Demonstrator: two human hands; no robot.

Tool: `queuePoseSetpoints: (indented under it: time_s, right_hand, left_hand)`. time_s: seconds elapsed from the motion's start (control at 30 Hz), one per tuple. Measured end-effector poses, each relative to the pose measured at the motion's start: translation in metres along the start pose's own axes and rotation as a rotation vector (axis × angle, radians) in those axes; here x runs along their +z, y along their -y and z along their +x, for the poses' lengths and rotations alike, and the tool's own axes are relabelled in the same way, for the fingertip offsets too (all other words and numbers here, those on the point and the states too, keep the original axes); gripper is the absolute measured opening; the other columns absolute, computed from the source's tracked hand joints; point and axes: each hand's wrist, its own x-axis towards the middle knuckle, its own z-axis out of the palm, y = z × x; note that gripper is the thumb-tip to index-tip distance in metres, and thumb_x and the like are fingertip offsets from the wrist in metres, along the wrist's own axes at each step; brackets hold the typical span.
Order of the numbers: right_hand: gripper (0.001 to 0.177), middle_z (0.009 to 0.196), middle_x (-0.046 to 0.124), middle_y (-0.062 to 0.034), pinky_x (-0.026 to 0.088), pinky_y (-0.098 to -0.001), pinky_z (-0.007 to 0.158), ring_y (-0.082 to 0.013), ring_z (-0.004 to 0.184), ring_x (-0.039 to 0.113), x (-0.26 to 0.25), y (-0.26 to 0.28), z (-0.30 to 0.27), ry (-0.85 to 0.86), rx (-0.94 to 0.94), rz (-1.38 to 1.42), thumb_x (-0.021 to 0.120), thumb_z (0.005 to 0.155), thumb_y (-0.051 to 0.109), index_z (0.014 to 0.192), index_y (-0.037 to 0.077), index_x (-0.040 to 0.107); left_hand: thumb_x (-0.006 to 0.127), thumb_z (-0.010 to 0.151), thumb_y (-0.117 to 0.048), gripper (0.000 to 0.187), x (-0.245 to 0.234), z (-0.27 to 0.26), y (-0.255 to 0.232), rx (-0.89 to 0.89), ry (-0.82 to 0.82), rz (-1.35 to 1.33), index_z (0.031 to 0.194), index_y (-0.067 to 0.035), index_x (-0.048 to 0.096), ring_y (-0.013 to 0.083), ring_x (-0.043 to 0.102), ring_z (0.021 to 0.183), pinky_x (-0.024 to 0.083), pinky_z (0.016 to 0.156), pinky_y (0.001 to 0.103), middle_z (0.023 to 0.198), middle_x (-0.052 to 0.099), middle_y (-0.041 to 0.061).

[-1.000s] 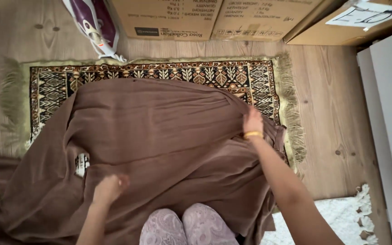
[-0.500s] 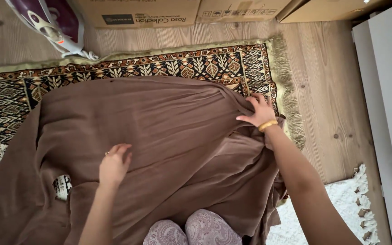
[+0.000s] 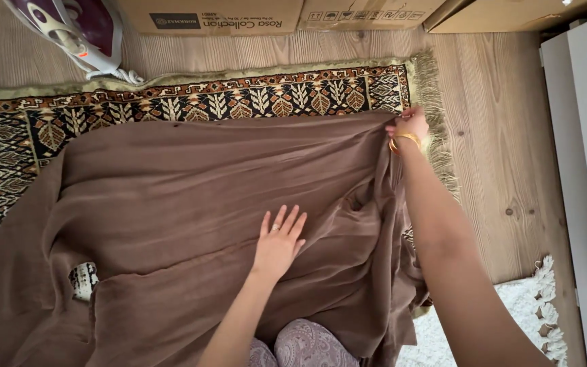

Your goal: Ironing a brown garment on a decorative rug spread over the floor.

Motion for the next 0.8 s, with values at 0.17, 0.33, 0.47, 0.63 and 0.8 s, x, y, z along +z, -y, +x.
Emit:
queuePoseSetpoints:
  time_s: [0.17,0.33,0.47,0.63,0.8]
  right_hand:
    - [0.031,0.133,0.065,-0.0175,0.054,-0.0441,0.102,-0.0394,0.118,0.068,0.056,-0.058,0.018,-0.064,-0.483,-0.199,0.073,0.092,0.013,0.123,0.008,0.070]
    - [0.077,0.166,-0.002,-0.0230,0.050,-0.0513,0.098,-0.0505,0.128,0.050,0.034,0.005,-0.035,0.254,-0.608,-0.528,0.070,0.096,0.029,0.159,0.004,0.034]
    - [0.075,0.171,0.003,-0.0178,0.055,-0.0476,0.091,-0.0436,0.117,0.061,-0.004,0.072,-0.112,0.214,-0.382,-0.773,0.067,0.097,0.033,0.161,0.011,0.034]
    - [0.067,0.171,0.027,-0.0087,0.061,-0.0388,0.089,-0.0364,0.146,0.054,0.016,0.015,-0.169,0.171,-0.847,-0.504,0.068,0.091,0.029,0.154,0.022,0.047]
    - [0.115,0.168,0.003,-0.0132,0.032,-0.0657,0.115,-0.0478,0.150,0.017,0.016,0.003,-0.209,0.453,-0.845,-0.551,0.089,0.070,0.055,0.160,0.027,0.022]
  left_hand:
    - [0.067,0.087,-0.040,0.062,0.014,0.000,0.014,0.020,0.124,0.052,0.144,-0.020,0.053,0.0290,0.036,0.145,0.023,0.117,0.060,0.157,0.043,0.006]
    - [0.061,0.096,-0.027,0.034,0.013,-0.016,0.077,0.090,-0.069,0.124,0.127,-0.015,0.067,0.0303,0.052,0.137,0.037,0.111,0.055,0.144,0.061,0.006]
    - [0.061,0.093,-0.018,0.030,-0.077,-0.004,0.142,-0.142,-0.107,0.137,0.122,-0.012,0.067,0.0311,0.059,0.125,0.044,0.107,0.050,0.130,0.066,0.011]
    - [0.060,0.099,-0.020,0.046,-0.091,-0.016,0.268,-0.417,-0.316,0.346,0.144,-0.010,0.058,0.0363,0.046,0.143,0.039,0.116,0.051,0.155,0.051,0.015]
    - [0.065,0.095,-0.042,0.069,-0.104,-0.017,0.318,-0.677,-0.107,0.328,0.156,-0.021,0.042,0.0373,0.032,0.150,0.032,0.116,0.061,0.164,0.033,0.013]
